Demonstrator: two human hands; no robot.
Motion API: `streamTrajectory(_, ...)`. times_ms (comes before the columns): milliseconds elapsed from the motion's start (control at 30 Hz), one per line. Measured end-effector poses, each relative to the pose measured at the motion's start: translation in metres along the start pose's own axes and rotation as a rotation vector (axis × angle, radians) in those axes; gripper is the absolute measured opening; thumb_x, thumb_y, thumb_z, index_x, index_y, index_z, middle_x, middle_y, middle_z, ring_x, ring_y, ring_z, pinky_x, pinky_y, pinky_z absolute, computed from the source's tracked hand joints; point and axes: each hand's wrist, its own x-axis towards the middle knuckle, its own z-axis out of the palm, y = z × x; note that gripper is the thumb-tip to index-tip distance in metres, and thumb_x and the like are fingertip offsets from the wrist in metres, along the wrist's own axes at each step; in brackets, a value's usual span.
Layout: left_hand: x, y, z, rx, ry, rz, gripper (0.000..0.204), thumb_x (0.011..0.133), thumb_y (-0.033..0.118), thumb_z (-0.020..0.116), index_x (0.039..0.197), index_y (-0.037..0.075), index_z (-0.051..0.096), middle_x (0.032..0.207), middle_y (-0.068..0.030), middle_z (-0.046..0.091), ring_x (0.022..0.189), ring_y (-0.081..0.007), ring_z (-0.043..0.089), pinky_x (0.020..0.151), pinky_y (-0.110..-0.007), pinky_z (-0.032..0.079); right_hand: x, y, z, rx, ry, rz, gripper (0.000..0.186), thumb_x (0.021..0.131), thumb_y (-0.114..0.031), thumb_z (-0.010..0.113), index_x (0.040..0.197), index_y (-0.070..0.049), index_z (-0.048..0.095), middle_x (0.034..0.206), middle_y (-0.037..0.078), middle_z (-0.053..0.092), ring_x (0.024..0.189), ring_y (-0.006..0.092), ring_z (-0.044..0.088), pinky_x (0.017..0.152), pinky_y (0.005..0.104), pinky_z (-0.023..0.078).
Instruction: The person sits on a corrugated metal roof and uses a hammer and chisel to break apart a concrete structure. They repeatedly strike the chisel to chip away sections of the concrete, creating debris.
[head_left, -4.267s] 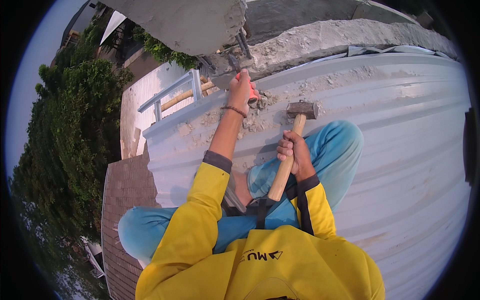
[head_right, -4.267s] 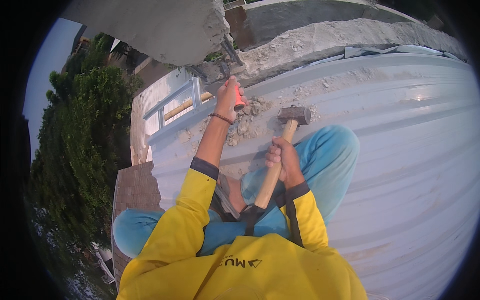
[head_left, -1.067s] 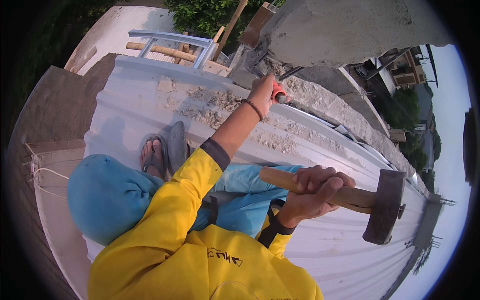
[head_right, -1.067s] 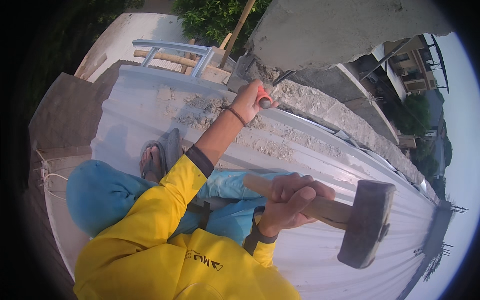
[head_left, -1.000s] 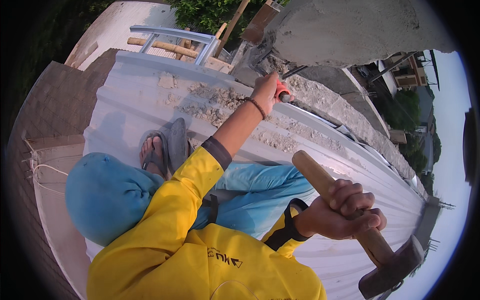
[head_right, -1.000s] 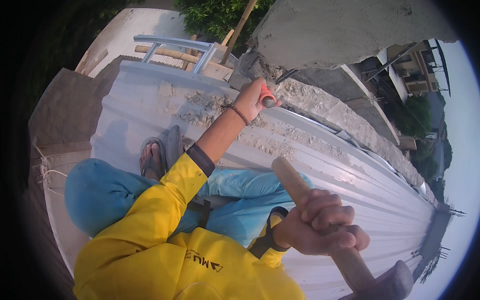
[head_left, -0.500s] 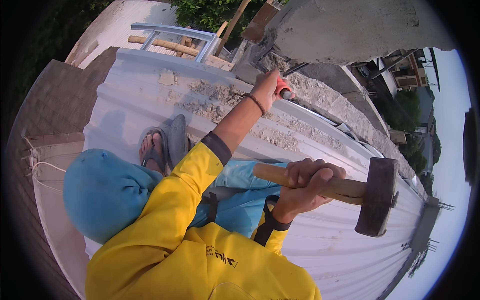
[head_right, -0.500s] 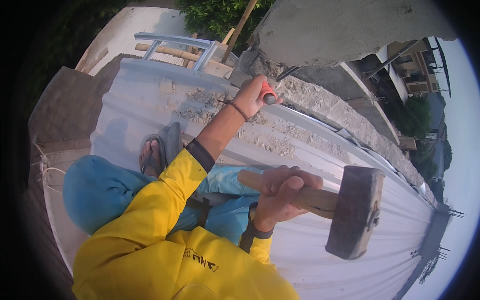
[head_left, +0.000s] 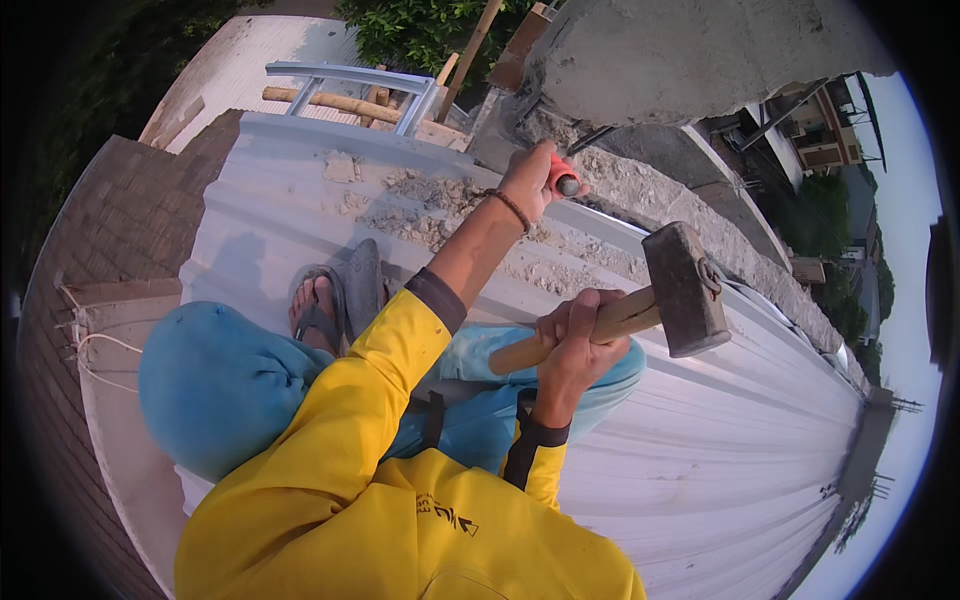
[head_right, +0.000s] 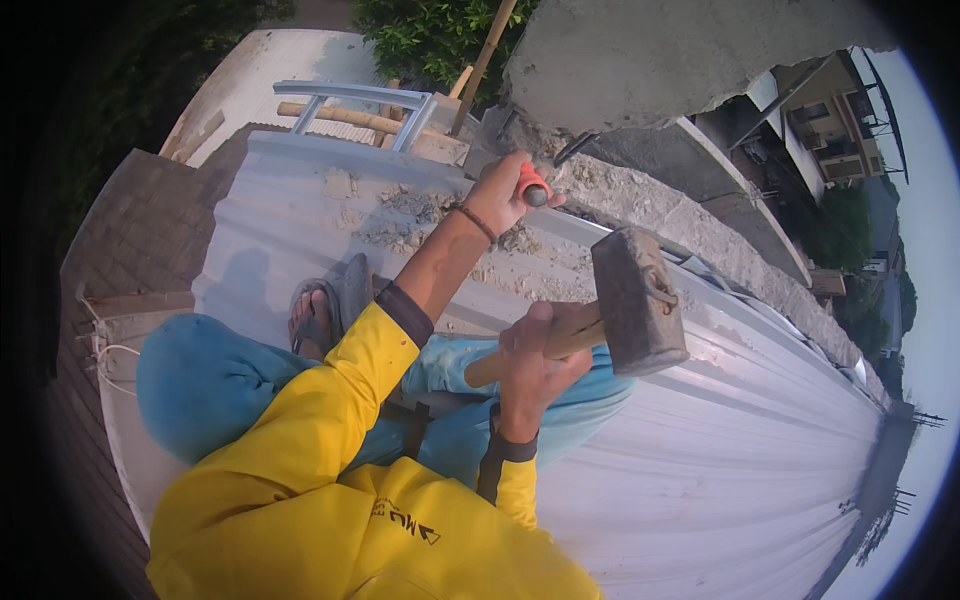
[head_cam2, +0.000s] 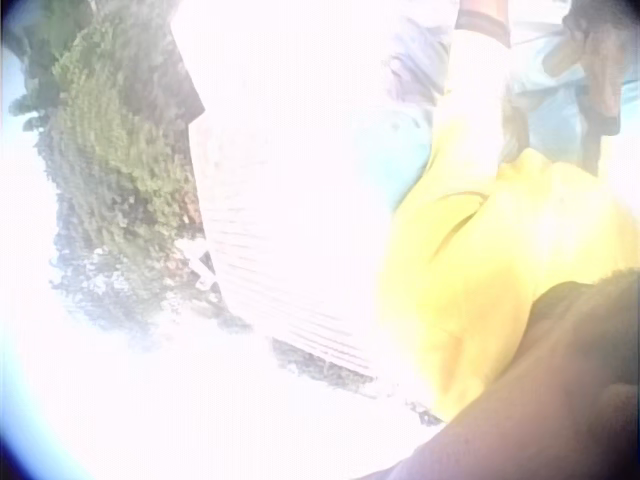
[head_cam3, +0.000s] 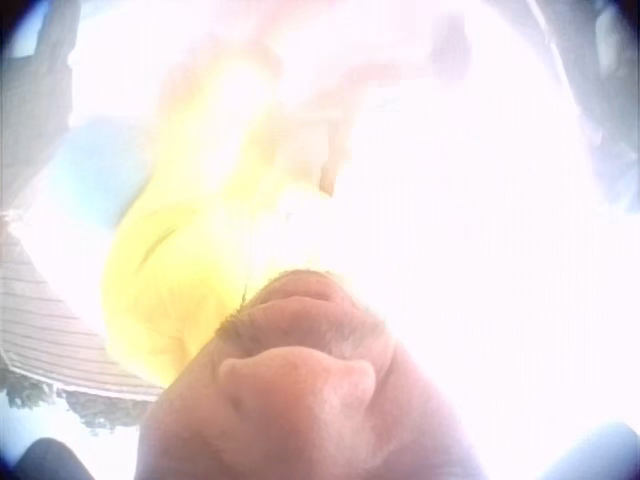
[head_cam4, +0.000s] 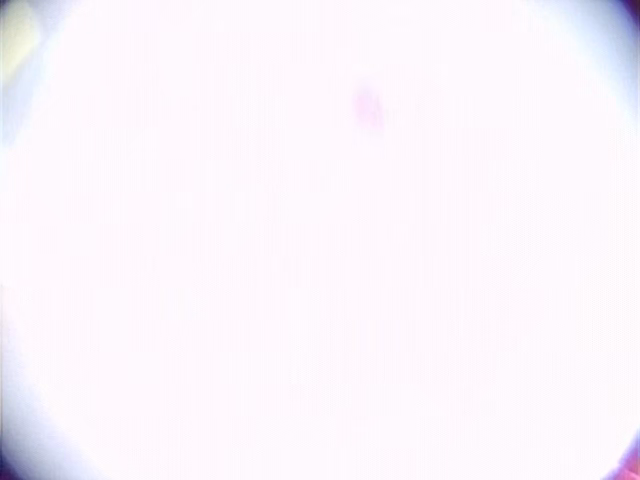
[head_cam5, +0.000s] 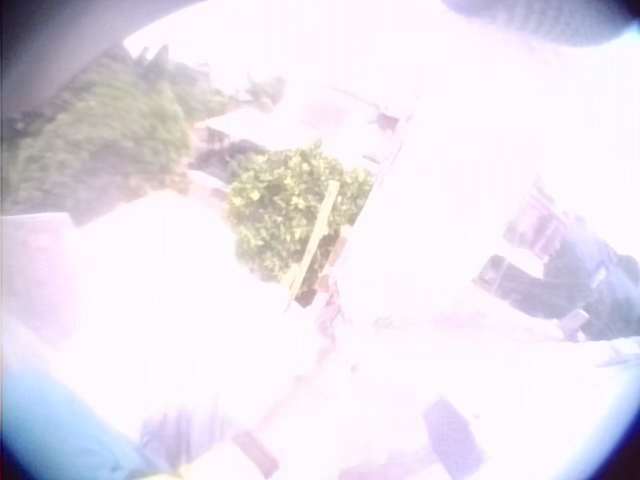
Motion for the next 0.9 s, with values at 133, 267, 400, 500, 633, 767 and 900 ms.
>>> streamTrajectory(133,0.005,-0.009,-0.010,-0.015,-0.011,-0.037,0.019,0.092,0.012,0.055,0.102,0.000,0.043,0.104,-0.0164,0.042,0.088,-0.0286,0.054,0.079,-0.060,0.061,0.025,-0.120,0.019,0.242,-0.085,-0.727,0.035,0.108,-0.037,0.037,0.082,-0.013,0.034,0.057,-0.002,0.029,0.043,0.0085,0.030,0.041,0.0245,0.033)
streamTrajectory(267,0.012,-0.010,-0.016,0.001,-0.033,-0.028,0.021,0.091,0.013,0.056,0.100,-0.002,0.043,0.101,-0.0170,0.046,0.085,-0.0298,0.056,0.078,-0.060,0.061,0.026,-0.094,0.047,0.163,0.008,-0.713,0.045,0.105,-0.039,0.043,0.071,-0.013,0.031,0.058,-0.003,0.034,0.045,0.0083,0.035,0.043,0.0270,0.034)
streamTrajectory(400,0.009,-0.010,-0.016,0.043,-0.067,-0.046,0.018,0.093,0.012,0.053,0.102,-0.001,0.045,0.096,-0.0138,0.048,0.079,-0.0249,0.056,0.075,-0.057,0.062,0.012,0.024,0.037,-0.254,-0.147,0.404,0.017,0.097,-0.015,0.062,0.091,-0.007,0.047,0.057,-0.002,0.043,0.040,0.0078,0.040,0.038,0.0255,0.034)
streamTrajectory(500,0.004,-0.015,-0.016,0.026,0.047,-0.033,0.018,0.093,0.012,0.055,0.102,0.000,0.045,0.095,-0.0120,0.047,0.080,-0.0238,0.057,0.075,-0.056,0.062,-0.006,0.025,0.005,-0.034,-0.137,0.400,0.018,0.096,-0.015,0.062,0.092,-0.008,0.047,0.057,-0.003,0.040,0.042,0.0074,0.037,0.040,0.0264,0.035)
streamTrajectory(633,0.017,-0.014,-0.018,-0.018,-0.005,-0.013,0.020,0.091,0.014,0.058,0.101,0.000,0.046,0.101,-0.0135,0.048,0.084,-0.0247,0.061,0.070,-0.054,0.062,0.010,-0.061,0.003,0.176,-0.059,-0.214,0.020,0.101,-0.019,0.055,0.089,-0.008,0.042,0.056,-0.001,0.039,0.043,0.0069,0.034,0.041,0.0254,0.036)
streamTrajectory(767,0.026,-0.016,-0.020,0.014,0.020,0.000,0.018,0.093,0.016,0.056,0.098,0.001,0.049,0.094,-0.0108,0.051,0.081,-0.0235,0.061,0.072,-0.049,0.061,0.034,-0.109,0.020,0.357,0.014,-0.752,0.026,0.103,-0.026,0.051,0.087,-0.012,0.037,0.054,-0.001,0.034,0.042,0.0075,0.032,0.041,0.0261,0.036)
streamTrajectory(900,0.020,-0.016,-0.022,0.035,-0.008,0.026,0.016,0.094,0.016,0.055,0.097,0.001,0.051,0.091,-0.0102,0.052,0.080,-0.0226,0.061,0.070,-0.043,0.061,0.027,-0.017,0.042,-0.128,-0.021,-0.331,0.020,0.098,-0.019,0.057,0.085,-0.008,0.047,0.059,0.001,0.052,0.049,0.0091,0.047,0.048,0.0290,0.042)
